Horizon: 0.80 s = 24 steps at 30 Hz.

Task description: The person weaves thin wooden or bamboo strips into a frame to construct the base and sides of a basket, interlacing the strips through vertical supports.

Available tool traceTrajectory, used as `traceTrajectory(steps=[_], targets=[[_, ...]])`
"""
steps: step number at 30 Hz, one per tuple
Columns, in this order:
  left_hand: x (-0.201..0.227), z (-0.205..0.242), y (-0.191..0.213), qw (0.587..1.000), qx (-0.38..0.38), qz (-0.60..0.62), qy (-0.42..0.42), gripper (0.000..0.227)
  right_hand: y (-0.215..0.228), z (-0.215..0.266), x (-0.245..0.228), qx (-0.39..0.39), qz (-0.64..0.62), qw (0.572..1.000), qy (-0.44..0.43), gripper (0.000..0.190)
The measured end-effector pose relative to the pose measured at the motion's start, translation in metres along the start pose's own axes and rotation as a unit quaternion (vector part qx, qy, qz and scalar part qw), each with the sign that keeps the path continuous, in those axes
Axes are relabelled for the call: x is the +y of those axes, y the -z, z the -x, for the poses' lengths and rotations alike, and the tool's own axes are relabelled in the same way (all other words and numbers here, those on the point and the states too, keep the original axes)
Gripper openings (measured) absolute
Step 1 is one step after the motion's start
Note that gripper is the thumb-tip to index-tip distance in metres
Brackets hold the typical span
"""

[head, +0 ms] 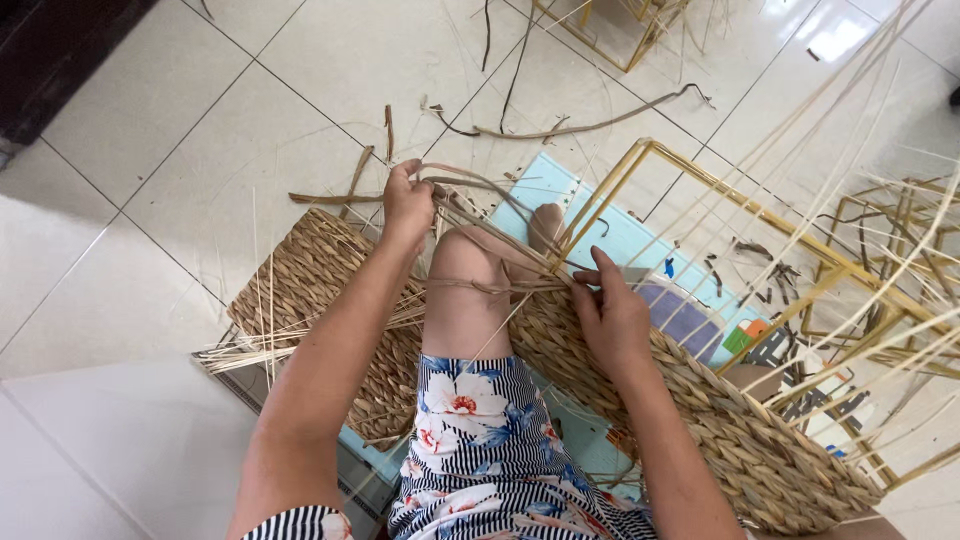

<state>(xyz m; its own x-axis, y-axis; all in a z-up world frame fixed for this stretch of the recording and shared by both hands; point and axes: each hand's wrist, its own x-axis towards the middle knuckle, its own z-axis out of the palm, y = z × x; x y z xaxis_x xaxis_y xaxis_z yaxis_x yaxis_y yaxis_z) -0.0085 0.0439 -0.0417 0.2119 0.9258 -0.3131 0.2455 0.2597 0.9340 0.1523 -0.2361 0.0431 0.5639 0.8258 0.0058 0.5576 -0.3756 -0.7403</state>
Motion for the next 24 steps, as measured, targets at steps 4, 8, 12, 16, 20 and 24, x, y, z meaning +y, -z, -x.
traceTrajectory(steps=[4, 8, 12, 16, 20, 24], targets=[[-0.004, 0.007, 0.014, 0.998, -0.056, 0.013, -0.029, 0.025, 0.002, 0.001, 0.0, -0.008, -0.011, 1.0, 0.007, 0.052], [0.02, 0.016, 0.04, 0.95, -0.103, -0.294, -0.007, 0.016, 0.006, 0.003, -0.003, -0.029, 0.002, 1.0, 0.009, 0.05], [0.039, -0.015, 0.086, 0.987, 0.098, 0.065, 0.107, 0.014, 0.01, 0.002, -0.007, -0.034, 0.012, 0.999, -0.028, 0.052], [0.001, -0.063, 0.151, 0.969, 0.214, 0.094, 0.084, 0.025, 0.014, 0.002, -0.003, -0.049, 0.015, 0.998, -0.041, 0.053], [-0.065, -0.111, 0.187, 0.953, 0.27, 0.111, 0.084, 0.022, 0.018, 0.01, 0.017, -0.048, -0.04, 0.995, -0.082, 0.055], [-0.136, -0.142, 0.165, 0.881, 0.211, -0.415, 0.085, 0.037, 0.024, 0.046, 0.056, 0.021, -0.14, 0.989, -0.05, 0.053]])
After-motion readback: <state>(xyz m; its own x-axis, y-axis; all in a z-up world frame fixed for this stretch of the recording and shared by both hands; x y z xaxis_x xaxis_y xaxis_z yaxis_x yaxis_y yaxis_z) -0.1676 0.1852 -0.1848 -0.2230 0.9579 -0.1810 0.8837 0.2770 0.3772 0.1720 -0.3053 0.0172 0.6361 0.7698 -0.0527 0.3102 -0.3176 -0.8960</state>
